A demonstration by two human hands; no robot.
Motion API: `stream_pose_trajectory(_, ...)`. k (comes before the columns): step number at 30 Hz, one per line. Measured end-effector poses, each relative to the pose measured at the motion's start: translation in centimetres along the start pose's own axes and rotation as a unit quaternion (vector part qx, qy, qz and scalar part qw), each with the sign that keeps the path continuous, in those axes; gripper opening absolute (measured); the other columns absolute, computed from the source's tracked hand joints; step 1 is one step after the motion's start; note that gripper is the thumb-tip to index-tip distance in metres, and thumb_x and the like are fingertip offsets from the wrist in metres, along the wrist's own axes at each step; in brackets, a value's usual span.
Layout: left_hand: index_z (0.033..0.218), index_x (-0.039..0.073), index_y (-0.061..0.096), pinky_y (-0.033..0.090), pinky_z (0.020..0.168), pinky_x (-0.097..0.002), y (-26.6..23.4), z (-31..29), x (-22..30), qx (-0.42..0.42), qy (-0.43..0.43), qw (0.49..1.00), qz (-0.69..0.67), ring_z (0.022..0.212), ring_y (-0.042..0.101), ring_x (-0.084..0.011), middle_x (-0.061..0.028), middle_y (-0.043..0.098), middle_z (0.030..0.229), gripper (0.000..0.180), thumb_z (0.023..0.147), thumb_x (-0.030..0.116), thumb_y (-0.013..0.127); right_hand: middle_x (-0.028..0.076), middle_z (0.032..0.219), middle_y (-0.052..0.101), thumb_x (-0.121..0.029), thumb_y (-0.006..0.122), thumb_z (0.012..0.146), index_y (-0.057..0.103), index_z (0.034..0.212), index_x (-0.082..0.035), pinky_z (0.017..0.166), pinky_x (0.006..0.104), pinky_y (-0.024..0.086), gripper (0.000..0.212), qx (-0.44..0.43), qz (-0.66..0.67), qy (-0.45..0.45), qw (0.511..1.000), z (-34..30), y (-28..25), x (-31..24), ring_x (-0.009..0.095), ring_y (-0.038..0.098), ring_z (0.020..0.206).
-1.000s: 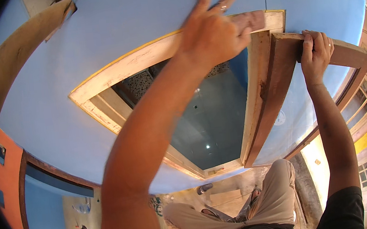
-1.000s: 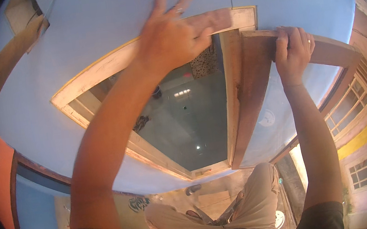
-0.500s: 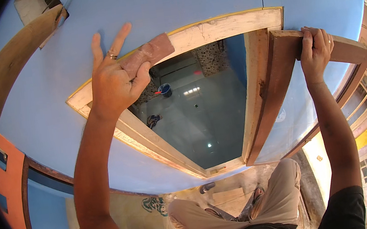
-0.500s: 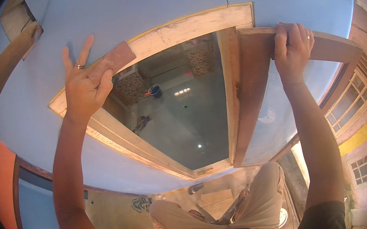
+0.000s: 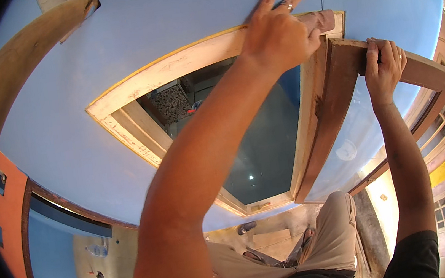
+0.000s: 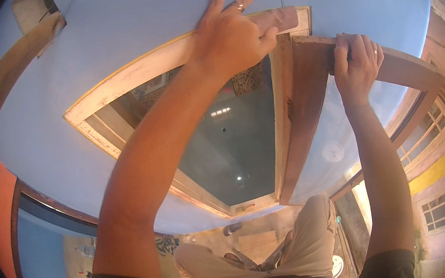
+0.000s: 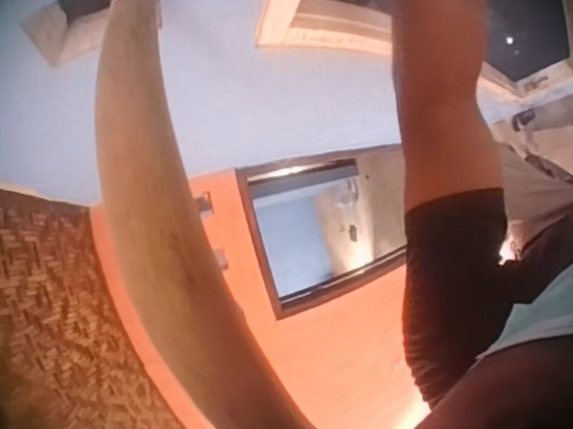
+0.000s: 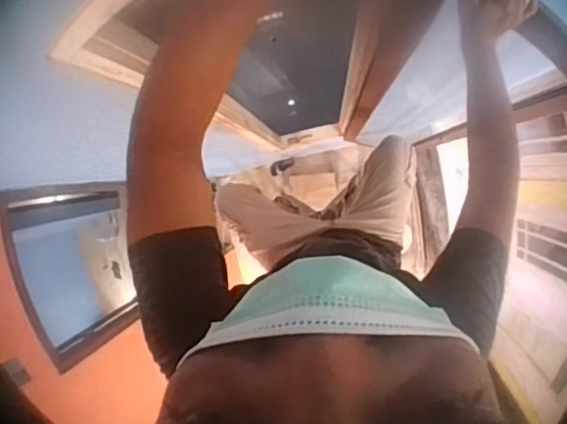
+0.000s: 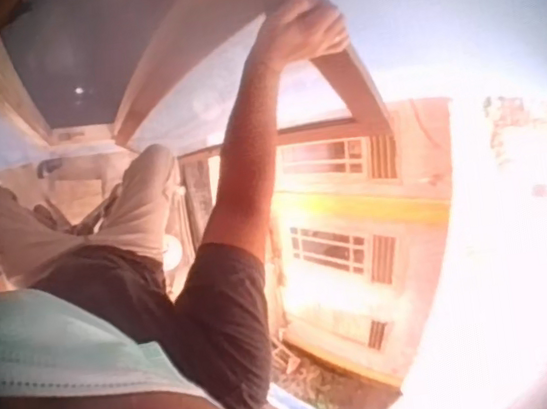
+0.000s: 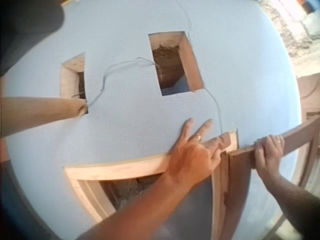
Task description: The person sands the edges of a wooden window frame using a sanding block. They repeatedly rub the sanding block along the top and side edges of the frame, occasionally pausing to wipe the surface with their hand.
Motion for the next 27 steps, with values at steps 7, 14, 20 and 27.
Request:
stream_pose_trajectory(7, 0.114, 0.018, 0.085, 0.031, 0.123, -0.0677, -8.1, -7.2, -6.2, -0.055, 0.003, 0.998, 0.037, 0.139, 0.06, -0.0311, -0.0088, 0.08, 0.116, 0.029, 0.091, 0.024, 0.069, 0.001, 0.099, 0.074, -0.024, 0.063, 0.103, 0.071, 0.097, -0.01, 0.106, 0.0427, 0.04, 0.017, 0.001, -0.004, 0.005, 1.0, -0.4, -0.4, 0.3, 0.025, 0.064, 0.1)
stream_pose_trajectory(14, 0.108, 0.015, 0.087, 0.03, 0.124, -0.0655, -7.7, -6.5, -5.2, -0.031, 0.001, 0.999, 0.021, 0.133, 0.065, -0.0257, -0.017, 0.081, 0.103, 0.027, 0.088, 0.025, 0.072, 0.003, 0.095, 0.071, -0.021, 0.064, 0.101, 0.07, 0.096, -0.009, 0.103, 0.0428, 0.041, 0.014, 0.008, 0.002, 0.03, 1.0, -0.4, 0.0, -0.6, 0.025, 0.063, 0.096)
stream_pose_trajectory(20, 0.104, 0.02, 0.087, 0.033, 0.123, -0.0612, 0.9, 1.1, -0.4, 0.042, 0.046, 0.997, -0.039, 0.131, 0.064, -0.0223, -0.0122, 0.078, 0.119, 0.026, 0.091, 0.031, 0.068, 0.001, 0.093, 0.071, -0.021, 0.064, 0.101, 0.072, 0.097, -0.011, 0.104, 0.0425, 0.041, 0.013, 0.006, -0.004, 0.024, 1.0, -0.2, -0.3, -0.9, 0.024, 0.063, 0.096)
stream_pose_trajectory(27, 0.137, 0.0, 0.063, 0.032, 0.12, -0.0561, 3.9, 2.4, 0.7, -0.143, -0.011, 0.967, -0.213, 0.132, 0.05, -0.0407, -0.0249, 0.058, 0.139, 0.045, 0.097, 0.019, 0.059, -0.001, 0.102, 0.076, -0.026, 0.064, 0.105, 0.072, 0.099, -0.013, 0.105, 0.0412, 0.041, 0.016, 0.0, -0.024, -0.02, 1.0, -0.5, -0.5, -0.6, 0.022, 0.066, 0.101)
Point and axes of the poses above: each hand's wrist, its own z-axis towards the middle knuckle, its own y-axis out of the palm, x = y × z, the point moved 2 cm from there along z, towards the middle knuckle
